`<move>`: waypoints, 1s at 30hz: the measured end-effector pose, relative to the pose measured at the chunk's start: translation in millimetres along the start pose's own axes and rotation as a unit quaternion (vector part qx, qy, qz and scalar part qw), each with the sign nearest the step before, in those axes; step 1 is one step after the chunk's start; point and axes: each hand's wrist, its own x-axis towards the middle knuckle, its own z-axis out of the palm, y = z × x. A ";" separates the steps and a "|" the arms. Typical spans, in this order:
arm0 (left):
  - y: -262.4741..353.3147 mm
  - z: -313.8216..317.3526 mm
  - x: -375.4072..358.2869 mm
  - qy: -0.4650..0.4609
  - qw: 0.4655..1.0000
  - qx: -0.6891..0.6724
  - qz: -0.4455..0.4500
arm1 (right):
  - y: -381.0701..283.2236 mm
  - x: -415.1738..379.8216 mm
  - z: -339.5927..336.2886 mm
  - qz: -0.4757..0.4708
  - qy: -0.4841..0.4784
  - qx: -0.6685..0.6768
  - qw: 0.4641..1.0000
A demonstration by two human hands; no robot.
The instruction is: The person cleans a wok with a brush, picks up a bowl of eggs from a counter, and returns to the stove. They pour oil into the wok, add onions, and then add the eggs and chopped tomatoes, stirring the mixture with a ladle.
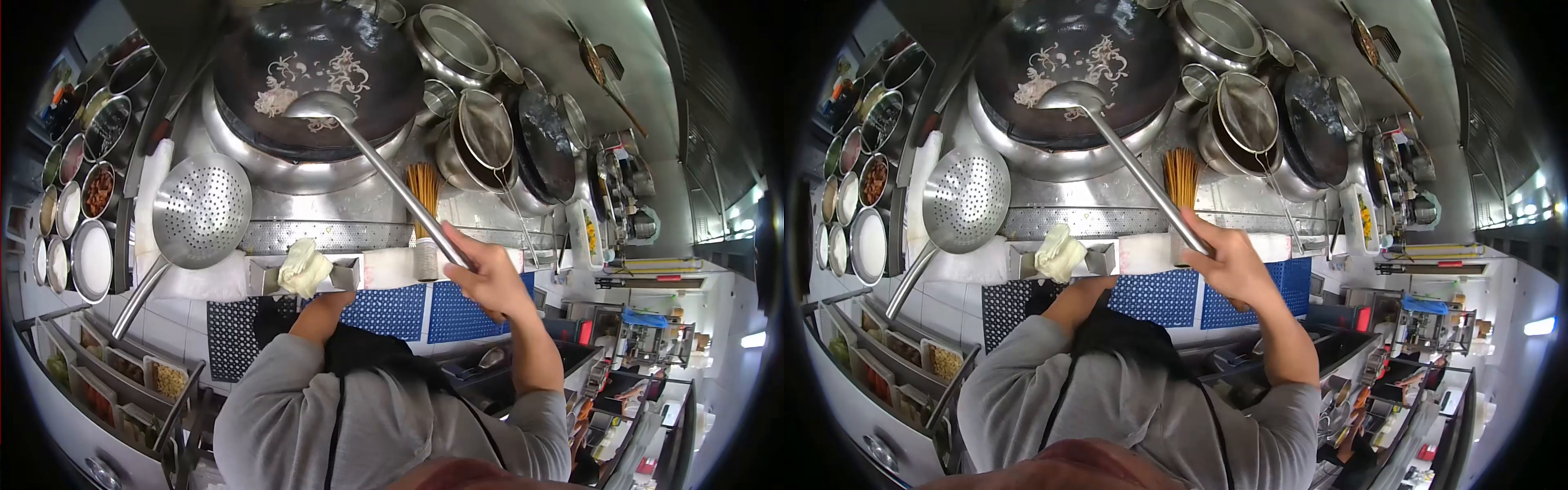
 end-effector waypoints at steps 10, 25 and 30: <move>-3.4 -102.7 -105.9 -0.085 0.976 -0.178 0.096 | 23.2 138.8 54.6 -0.005 0.120 0.322 0.939; -160.0 -79.3 -162.3 0.012 0.983 -0.174 -0.062 | -31.7 190.7 79.7 -0.014 0.055 0.241 0.969; -135.4 -103.1 -179.4 0.007 0.984 -0.140 -0.113 | -13.0 123.3 70.8 -0.095 0.014 -0.069 0.993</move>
